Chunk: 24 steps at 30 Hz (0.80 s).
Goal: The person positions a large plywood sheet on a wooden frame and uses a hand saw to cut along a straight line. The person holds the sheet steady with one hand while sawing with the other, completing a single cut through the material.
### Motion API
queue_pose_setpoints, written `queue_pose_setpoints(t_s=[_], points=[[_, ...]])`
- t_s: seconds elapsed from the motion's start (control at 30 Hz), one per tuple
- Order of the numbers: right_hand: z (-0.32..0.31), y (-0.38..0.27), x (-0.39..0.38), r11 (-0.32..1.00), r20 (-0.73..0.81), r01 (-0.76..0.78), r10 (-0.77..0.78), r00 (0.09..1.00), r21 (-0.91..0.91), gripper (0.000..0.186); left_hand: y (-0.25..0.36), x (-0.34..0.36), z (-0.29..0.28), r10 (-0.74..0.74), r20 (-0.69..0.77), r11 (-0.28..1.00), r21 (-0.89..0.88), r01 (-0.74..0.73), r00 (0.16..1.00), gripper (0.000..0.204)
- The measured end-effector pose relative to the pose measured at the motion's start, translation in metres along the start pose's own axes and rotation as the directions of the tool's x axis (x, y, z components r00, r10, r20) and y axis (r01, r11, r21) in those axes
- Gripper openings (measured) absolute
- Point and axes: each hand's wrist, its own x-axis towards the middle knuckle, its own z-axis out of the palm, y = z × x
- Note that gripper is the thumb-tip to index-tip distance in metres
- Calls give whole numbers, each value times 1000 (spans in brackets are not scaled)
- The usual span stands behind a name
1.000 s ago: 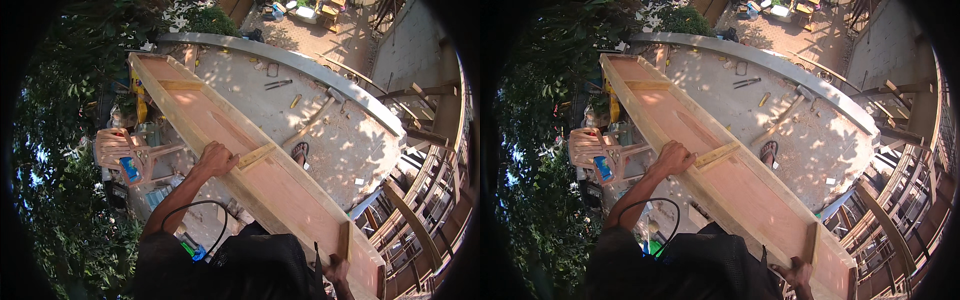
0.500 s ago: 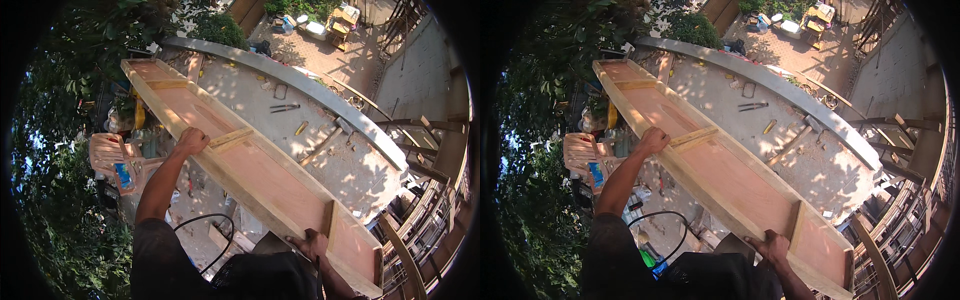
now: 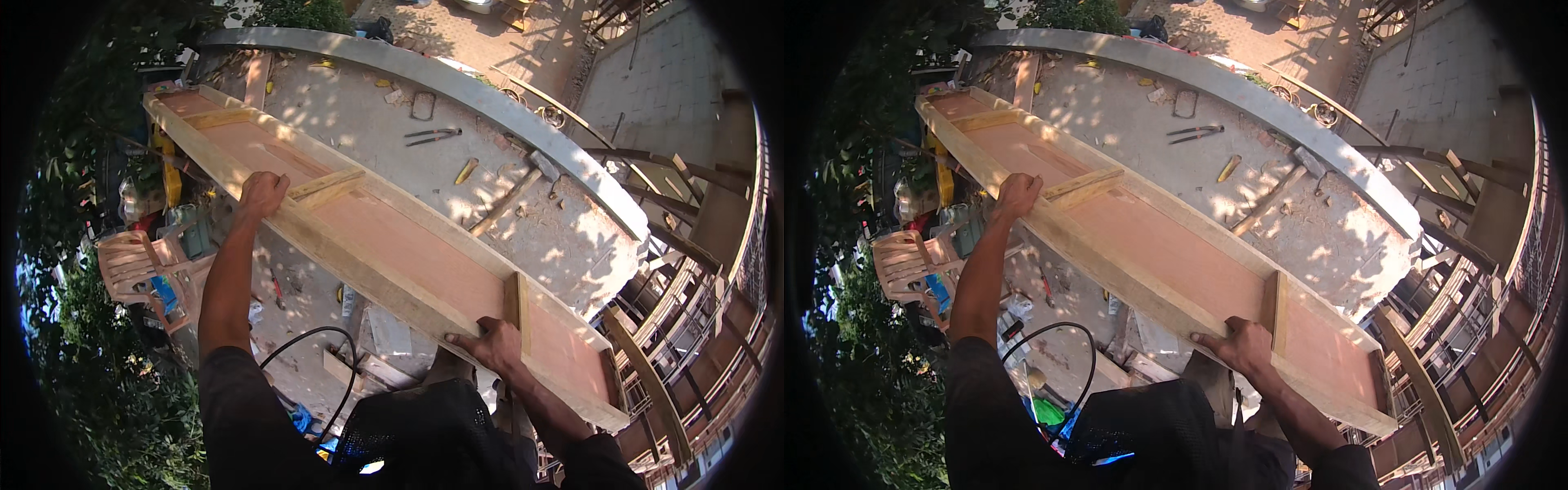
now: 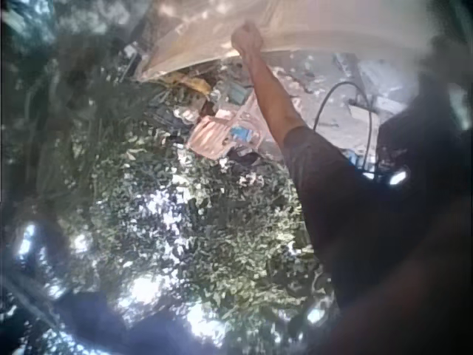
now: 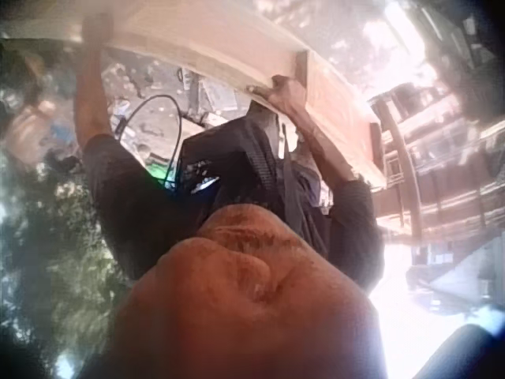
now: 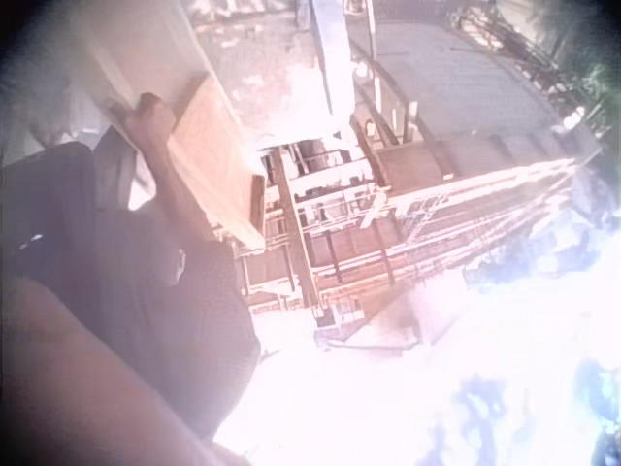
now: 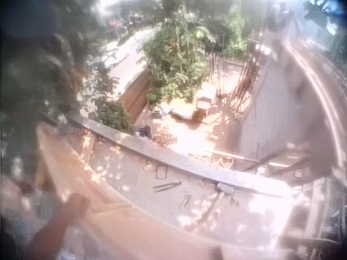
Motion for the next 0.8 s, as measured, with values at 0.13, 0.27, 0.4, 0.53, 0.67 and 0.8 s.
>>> queue_pose_setpoints(t_s=[0.13,0.27,0.4,0.53,0.67,0.8], points=[[-51,56,80,994,29,107,-108,994,27,96,121,9,35,165,-181,969,-154,-193,970,38],[-87,111,126,978,3,198,-199,980,68,92,324,-65,59,525,-97,797,-294,-528,846,62],[-106,164,162,975,-85,212,-206,975,65,94,441,-102,100,672,16,728,-196,-657,740,89],[-124,213,194,980,-99,190,-183,978,66,97,479,-87,167,723,-31,686,-81,-723,690,98],[-136,266,233,980,-132,199,-196,972,17,94,513,-60,231,765,-51,641,-36,-767,642,93],[-153,325,255,973,-173,229,-229,958,-21,92,575,-60,277,737,-91,667,-62,-742,670,86]])
